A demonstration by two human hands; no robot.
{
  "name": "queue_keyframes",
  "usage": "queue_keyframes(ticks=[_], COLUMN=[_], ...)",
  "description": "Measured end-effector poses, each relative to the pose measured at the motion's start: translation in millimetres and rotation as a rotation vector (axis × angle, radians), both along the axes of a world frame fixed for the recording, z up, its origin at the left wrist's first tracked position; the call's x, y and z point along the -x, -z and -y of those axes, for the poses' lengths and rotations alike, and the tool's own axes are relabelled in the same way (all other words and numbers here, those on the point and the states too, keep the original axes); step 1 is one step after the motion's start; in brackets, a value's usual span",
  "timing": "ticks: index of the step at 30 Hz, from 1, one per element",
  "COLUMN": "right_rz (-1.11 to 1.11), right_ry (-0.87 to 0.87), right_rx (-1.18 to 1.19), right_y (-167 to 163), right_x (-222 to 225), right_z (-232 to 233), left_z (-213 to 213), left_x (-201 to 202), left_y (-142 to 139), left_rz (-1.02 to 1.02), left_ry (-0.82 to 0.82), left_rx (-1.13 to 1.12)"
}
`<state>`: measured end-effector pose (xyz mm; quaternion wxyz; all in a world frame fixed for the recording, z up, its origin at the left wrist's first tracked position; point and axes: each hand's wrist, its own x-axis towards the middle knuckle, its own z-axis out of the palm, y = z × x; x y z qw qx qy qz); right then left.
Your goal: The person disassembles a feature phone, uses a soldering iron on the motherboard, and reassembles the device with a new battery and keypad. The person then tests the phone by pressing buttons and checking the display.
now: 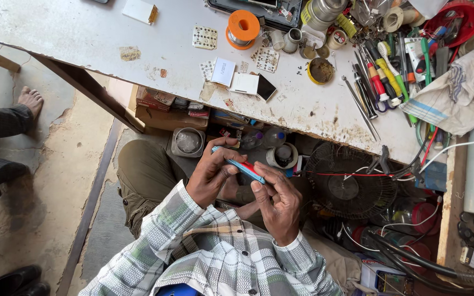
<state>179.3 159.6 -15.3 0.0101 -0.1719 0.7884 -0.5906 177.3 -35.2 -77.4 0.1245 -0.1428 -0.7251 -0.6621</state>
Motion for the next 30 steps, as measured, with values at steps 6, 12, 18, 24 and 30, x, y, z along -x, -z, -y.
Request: queue_keyframes(ticks=[6, 12, 18, 24, 30], right_rz=[0.076, 0.356, -0.118, -0.014, 0.441], right_ry=[-0.008, 0.008, -0.042, 0.002, 0.064], right_rx=[0.050, 0.411, -0.213, -0.126, 0.478], right_y=[5.7, 10.0, 4.1, 18.9, 31.5], right_x=[-0.9, -3.1, 15.9, 25.7, 19.8], right_z=[-1.7, 2.0, -5.8, -9.0, 0.0], left_z=[-7.4, 2.3, 6.2, 1.0, -10.0], left_x=[-2.8, 5.8, 2.7, 0.3, -7.3], left_y=[6.5, 0.7, -3.6, -21.6, -32.1], left_rz=[0.214, 0.363, 0.395, 0.297, 0.403], left_ry=[0.039, 0.176, 0.176, 0.149, 0.154], left_rx=[-0.286, -0.945, -0.642, -0.486, -0.584])
